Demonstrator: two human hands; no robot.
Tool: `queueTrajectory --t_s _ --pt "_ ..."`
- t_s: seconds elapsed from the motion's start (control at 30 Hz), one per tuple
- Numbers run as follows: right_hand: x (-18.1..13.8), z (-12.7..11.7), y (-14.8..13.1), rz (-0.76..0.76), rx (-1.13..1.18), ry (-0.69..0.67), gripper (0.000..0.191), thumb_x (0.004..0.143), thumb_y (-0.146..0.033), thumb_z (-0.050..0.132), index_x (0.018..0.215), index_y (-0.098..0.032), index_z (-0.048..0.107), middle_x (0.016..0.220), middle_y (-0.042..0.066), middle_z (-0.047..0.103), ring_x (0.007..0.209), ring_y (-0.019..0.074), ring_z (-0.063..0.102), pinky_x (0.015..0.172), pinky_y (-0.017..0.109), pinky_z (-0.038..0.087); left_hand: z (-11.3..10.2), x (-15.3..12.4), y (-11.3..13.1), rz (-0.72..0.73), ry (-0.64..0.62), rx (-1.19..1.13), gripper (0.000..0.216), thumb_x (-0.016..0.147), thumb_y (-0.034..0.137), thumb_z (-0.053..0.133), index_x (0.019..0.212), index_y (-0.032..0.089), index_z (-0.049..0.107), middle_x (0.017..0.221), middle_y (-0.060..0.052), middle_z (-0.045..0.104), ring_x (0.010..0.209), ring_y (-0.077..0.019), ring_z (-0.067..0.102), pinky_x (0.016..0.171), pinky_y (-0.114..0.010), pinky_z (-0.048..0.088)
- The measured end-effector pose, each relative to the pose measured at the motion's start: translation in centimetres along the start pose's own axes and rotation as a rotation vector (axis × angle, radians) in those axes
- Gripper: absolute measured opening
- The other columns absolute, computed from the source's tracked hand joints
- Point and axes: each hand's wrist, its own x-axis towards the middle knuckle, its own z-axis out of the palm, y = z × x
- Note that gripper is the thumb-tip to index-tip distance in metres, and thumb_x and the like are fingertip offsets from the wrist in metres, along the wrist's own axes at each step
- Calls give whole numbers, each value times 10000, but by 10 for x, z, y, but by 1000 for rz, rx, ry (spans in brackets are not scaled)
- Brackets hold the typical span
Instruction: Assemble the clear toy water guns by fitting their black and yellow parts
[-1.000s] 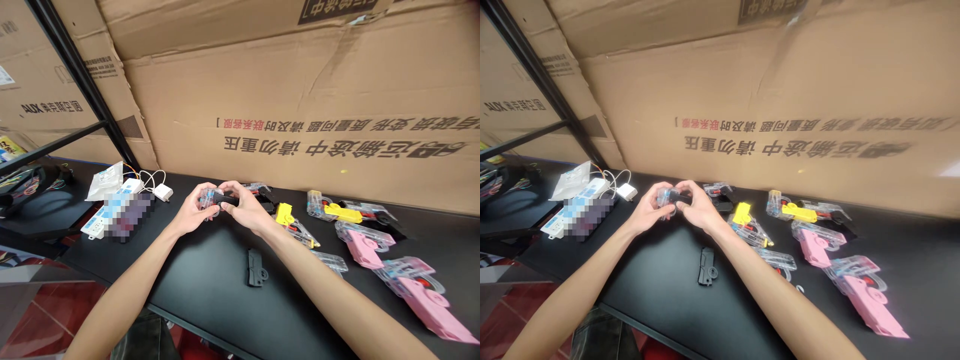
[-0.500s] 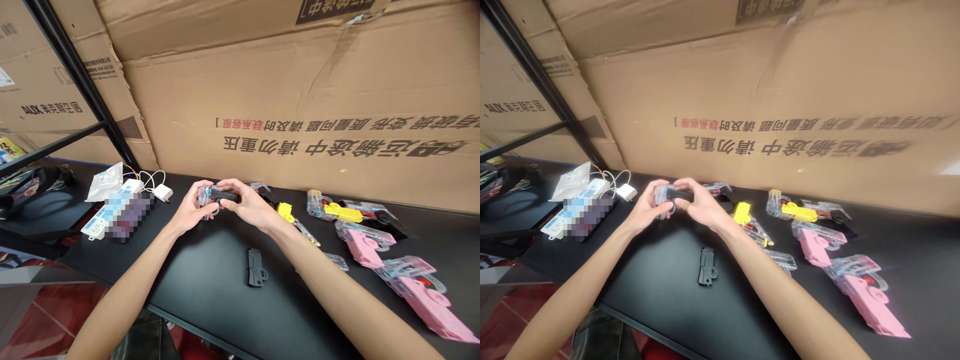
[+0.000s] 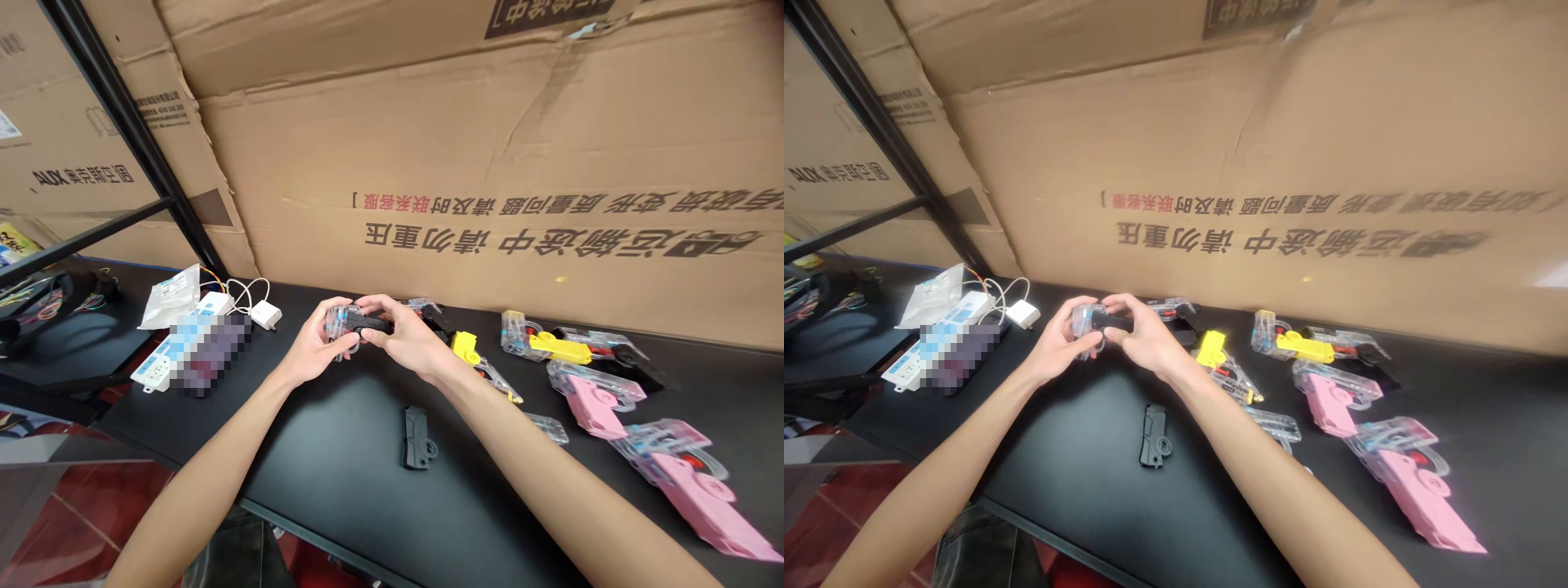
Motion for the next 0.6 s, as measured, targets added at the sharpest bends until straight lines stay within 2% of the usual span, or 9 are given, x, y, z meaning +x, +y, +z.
queueTrajectory --t_s 0.17,0.27,0.43,0.5,0.6 --pt "0 3 -1 15 -22 13 383 792 -102 616 1158 -217 616 1155 62 642 1132 200 584 1057 454 441 3 -1 2 2 -4 -1 532 796 346 791 1223 223 500 993 -30 647 669 -99 635 603 -252 574" --pt "1 3 1 -28 -41 38 376 782 -94 610 1139 -212 614 1146 61 641 1124 193 589 1070 445 436 2 -1 3 -3 9 -19 522 792 332 797 1215 223 511 1001 -30 649 667 -95 637 599 -245 577" --pt "3 -6 6 -97 -51 -59 460 831 -241 663 1273 -263 538 1216 71 625 1039 206 633 987 454 516 -3 1 3 -100 21 -92 568 773 327 813 1249 241 514 1060 -57 659 809 -183 714 623 -287 607" --pt "3 -11 6 -148 -108 -93 454 868 -307 658 1302 -300 525 1257 65 622 1054 219 642 990 469 522 -5 2 3 -126 38 -120 577 771 324 815 1262 253 520 1085 -66 661 848 -202 721 631 -296 613" --pt "2 -16 3 -318 -272 -85 402 873 -331 687 1262 -321 585 1326 63 587 1202 255 590 1071 491 469 -7 3 3 -118 82 -151 566 763 314 821 1251 265 536 1093 -56 663 813 -174 706 625 -286 610"
